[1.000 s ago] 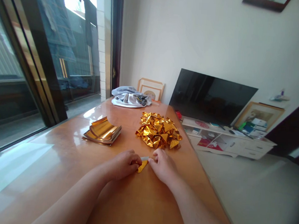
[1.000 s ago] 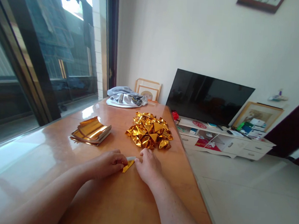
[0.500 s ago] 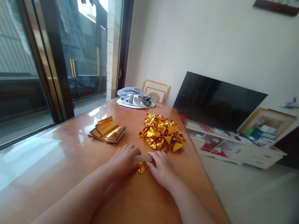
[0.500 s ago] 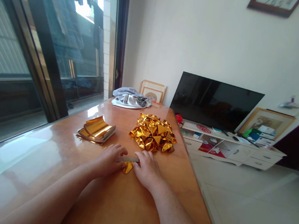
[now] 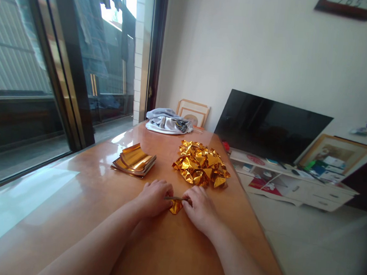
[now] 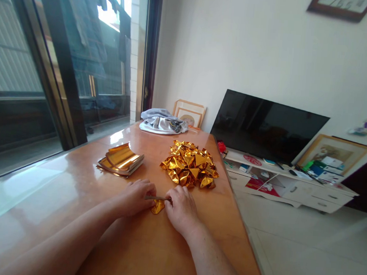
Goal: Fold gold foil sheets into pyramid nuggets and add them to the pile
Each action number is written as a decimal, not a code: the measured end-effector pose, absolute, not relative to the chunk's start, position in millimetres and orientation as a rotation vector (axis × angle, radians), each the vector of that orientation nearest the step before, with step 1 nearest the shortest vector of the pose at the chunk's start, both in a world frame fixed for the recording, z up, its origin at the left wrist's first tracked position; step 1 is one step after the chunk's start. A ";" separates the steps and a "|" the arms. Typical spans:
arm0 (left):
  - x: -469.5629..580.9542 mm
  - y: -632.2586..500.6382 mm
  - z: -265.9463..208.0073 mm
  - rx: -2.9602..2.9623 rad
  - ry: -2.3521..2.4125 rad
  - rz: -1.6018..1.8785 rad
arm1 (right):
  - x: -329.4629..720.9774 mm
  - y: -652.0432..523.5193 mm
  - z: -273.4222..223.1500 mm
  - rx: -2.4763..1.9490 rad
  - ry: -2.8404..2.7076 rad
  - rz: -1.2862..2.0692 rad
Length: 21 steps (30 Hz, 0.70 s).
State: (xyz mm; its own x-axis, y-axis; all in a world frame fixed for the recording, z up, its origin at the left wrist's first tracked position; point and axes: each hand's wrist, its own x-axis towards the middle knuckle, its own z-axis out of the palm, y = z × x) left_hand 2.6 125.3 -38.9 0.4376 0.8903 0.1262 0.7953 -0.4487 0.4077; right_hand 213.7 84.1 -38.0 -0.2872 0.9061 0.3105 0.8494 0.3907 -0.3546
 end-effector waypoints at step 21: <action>3.5 114.7 -19.2 2.451 1.430 0.356 | 211.8 81.9 -34.0 -1.535 -2.254 0.131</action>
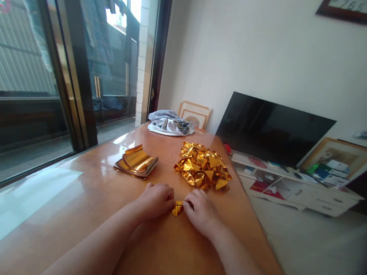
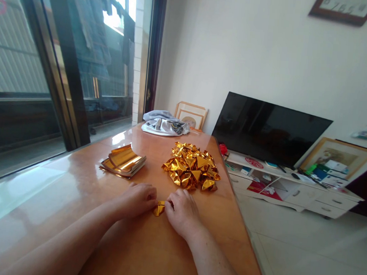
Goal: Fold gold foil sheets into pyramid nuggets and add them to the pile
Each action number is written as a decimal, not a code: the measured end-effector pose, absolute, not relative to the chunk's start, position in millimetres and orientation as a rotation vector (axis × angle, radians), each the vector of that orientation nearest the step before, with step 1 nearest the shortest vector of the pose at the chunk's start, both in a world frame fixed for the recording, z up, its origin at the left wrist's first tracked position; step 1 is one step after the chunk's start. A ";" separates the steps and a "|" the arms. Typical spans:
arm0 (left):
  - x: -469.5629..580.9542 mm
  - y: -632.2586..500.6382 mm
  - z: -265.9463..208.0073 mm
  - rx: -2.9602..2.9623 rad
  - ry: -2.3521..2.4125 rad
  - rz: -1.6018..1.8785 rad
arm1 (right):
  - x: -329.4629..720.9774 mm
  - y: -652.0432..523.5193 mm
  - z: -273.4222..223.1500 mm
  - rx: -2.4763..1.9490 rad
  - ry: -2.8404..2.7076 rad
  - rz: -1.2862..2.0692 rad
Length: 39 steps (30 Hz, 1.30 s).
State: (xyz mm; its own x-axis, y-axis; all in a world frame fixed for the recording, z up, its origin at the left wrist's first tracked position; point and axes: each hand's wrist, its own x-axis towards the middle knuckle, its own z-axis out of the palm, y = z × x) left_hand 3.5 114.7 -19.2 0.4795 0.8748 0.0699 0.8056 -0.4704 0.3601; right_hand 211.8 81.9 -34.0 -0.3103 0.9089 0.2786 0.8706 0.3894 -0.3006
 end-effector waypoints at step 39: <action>8.7 111.6 -10.9 2.291 1.053 0.622 | 212.3 82.3 -30.5 -1.373 -2.137 0.379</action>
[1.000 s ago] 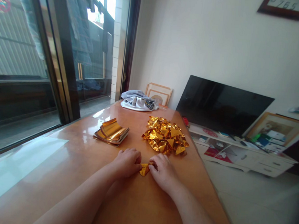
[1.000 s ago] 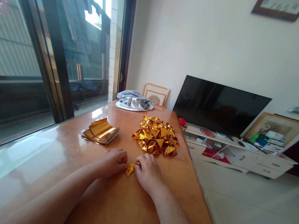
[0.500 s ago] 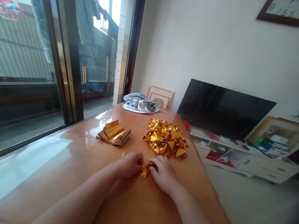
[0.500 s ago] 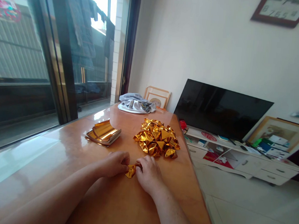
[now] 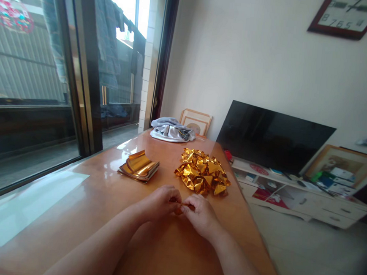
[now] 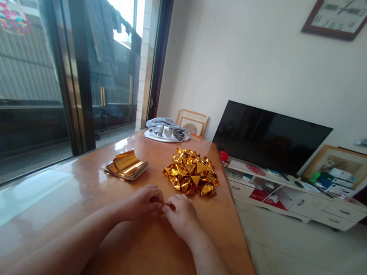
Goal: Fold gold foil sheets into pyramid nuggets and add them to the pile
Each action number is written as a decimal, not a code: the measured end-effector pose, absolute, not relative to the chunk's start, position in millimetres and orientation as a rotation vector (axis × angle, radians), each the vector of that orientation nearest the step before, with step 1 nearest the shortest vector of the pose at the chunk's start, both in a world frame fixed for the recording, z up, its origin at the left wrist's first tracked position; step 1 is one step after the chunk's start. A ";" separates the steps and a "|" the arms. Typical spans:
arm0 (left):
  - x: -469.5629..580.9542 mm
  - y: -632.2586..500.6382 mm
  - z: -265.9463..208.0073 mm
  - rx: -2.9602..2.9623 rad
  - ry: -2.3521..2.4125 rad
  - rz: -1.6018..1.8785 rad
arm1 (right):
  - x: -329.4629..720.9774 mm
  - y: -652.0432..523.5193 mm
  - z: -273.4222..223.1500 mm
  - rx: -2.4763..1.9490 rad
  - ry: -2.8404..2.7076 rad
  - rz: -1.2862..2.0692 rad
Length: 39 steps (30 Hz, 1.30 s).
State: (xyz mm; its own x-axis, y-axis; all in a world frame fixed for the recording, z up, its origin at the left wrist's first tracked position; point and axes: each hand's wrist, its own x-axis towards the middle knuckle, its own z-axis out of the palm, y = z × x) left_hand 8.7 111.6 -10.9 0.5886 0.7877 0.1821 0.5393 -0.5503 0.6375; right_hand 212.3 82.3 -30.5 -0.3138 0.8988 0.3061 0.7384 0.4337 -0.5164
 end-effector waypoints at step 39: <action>8.1 126.0 -19.2 2.296 1.201 0.617 | 203.4 75.8 -4.4 -1.519 -2.062 0.466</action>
